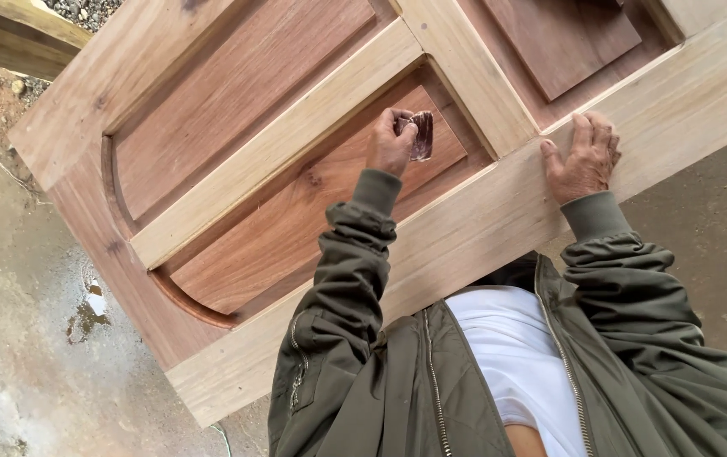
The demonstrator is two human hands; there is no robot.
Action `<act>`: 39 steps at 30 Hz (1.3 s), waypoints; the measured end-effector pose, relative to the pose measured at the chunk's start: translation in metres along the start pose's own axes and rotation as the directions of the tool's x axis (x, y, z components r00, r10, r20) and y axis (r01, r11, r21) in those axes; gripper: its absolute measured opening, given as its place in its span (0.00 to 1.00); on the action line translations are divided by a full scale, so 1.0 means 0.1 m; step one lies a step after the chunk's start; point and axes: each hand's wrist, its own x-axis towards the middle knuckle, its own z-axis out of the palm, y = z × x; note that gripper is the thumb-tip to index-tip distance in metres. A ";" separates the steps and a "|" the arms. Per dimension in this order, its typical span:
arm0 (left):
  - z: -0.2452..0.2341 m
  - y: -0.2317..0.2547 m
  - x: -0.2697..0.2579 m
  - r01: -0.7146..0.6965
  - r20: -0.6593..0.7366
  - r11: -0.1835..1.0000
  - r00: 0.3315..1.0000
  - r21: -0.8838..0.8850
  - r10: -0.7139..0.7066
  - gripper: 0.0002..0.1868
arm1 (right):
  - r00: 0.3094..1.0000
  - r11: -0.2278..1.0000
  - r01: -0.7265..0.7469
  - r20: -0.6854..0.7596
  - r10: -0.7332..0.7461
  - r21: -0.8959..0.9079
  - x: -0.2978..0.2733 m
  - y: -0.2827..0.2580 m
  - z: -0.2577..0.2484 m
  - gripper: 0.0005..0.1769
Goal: The person sands the surface of a wooden door using a small piece of sandpaper. They work on the edges, corners, and flat panels of the door, moving around the object to reach different areas.
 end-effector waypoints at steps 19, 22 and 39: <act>0.34 0.35 0.03 0.006 0.156 0.890 0.984 0.456 -0.087 0.12 | 0.974 0.983 0.146 -0.158 -0.162 -0.110 -0.05 0.02 0.11 0.30; 0.21 0.80 -0.40 0.262 0.266 0.829 0.953 -0.495 -0.143 0.12 | 0.975 0.985 0.134 -0.162 -0.151 -0.112 -0.03 0.01 0.10 0.30; 0.23 0.43 -0.58 0.394 0.507 0.474 0.852 -0.787 0.133 0.04 | 0.805 -0.190 -0.564 0.586 0.087 0.803 0.09 -0.71 0.22 0.04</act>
